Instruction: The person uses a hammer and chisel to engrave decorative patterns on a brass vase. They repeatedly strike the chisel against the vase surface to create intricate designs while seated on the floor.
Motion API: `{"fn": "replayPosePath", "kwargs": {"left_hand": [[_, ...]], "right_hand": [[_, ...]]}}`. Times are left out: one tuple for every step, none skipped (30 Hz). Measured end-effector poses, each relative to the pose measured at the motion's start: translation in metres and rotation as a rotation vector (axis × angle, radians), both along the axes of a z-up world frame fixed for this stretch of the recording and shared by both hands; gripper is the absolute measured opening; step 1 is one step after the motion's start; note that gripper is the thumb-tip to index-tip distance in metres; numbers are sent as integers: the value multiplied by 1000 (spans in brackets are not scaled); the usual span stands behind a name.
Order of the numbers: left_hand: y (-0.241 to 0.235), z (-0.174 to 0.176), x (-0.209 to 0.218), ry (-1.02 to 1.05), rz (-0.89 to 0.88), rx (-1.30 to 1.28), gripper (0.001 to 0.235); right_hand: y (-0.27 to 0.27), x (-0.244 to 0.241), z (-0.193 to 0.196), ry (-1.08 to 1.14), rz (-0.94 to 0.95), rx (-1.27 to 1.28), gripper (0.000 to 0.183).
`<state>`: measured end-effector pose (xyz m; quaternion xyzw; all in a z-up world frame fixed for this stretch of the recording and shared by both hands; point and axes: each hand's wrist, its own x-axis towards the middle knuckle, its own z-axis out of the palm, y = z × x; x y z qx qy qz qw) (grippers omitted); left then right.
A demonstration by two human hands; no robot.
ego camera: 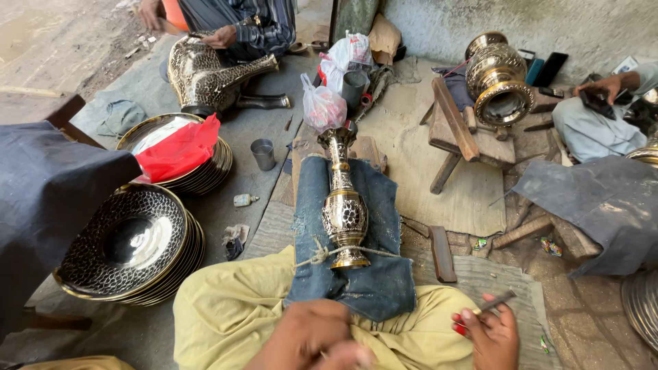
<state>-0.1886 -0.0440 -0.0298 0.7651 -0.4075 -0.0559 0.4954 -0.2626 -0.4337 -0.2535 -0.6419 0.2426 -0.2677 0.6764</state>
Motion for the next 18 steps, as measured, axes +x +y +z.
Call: {"fn": "replayPosePath", "kwargs": {"left_hand": [[7, -22, 9, 67, 72, 74, 28], [14, -49, 16, 59, 209, 286, 29], [21, -78, 25, 42, 314, 516, 25], [29, -107, 27, 21, 423, 745, 23], [39, -135, 27, 110, 407, 868, 34], [46, -162, 26, 201, 393, 989, 50], [46, -188, 24, 260, 377, 1043, 60], [43, -211, 21, 320, 362, 1097, 71], [41, -231, 14, 389, 344, 1152, 84], [43, -247, 10, 380, 331, 1147, 87], [44, -257, 12, 364, 323, 1141, 90], [46, -264, 15, 348, 315, 1134, 93], [56, -268, 20, 495, 362, 863, 91], [74, -267, 28, 632, 403, 585, 90], [90, -262, 35, 760, 442, 303, 88], [102, -255, 47, 885, 489, 215, 88], [109, -246, 64, 1012, 533, 128, 87], [118, -233, 76, 944, 619, 158, 92]], "right_hand": [[11, 4, 13, 21, 35, 78, 57], [22, 11, 27, 15, 90, 84, 55], [33, 24, 41, 3, 147, 90, 53], [45, 37, 55, -9, 204, 97, 52], [56, 50, 69, 3, 247, 106, 52], [68, 65, 81, 15, 290, 115, 52], [79, 80, 93, 36, 325, 135, 53], [89, 97, 102, 58, 359, 155, 53], [100, 113, 110, 0, 422, 119, 51], [110, 128, 115, -58, 484, 84, 50], [121, 144, 120, -120, 530, 96, 50], [129, 158, 124, -182, 575, 109, 50], [136, 169, 127, -198, 587, 47, 50], [142, 180, 129, -214, 599, -14, 49], [146, 188, 131, -230, 614, -75, 49], [149, 196, 132, -244, 626, -95, 48], [152, 200, 132, -255, 638, -113, 47], [154, 202, 131, -267, 651, -131, 46]]}}
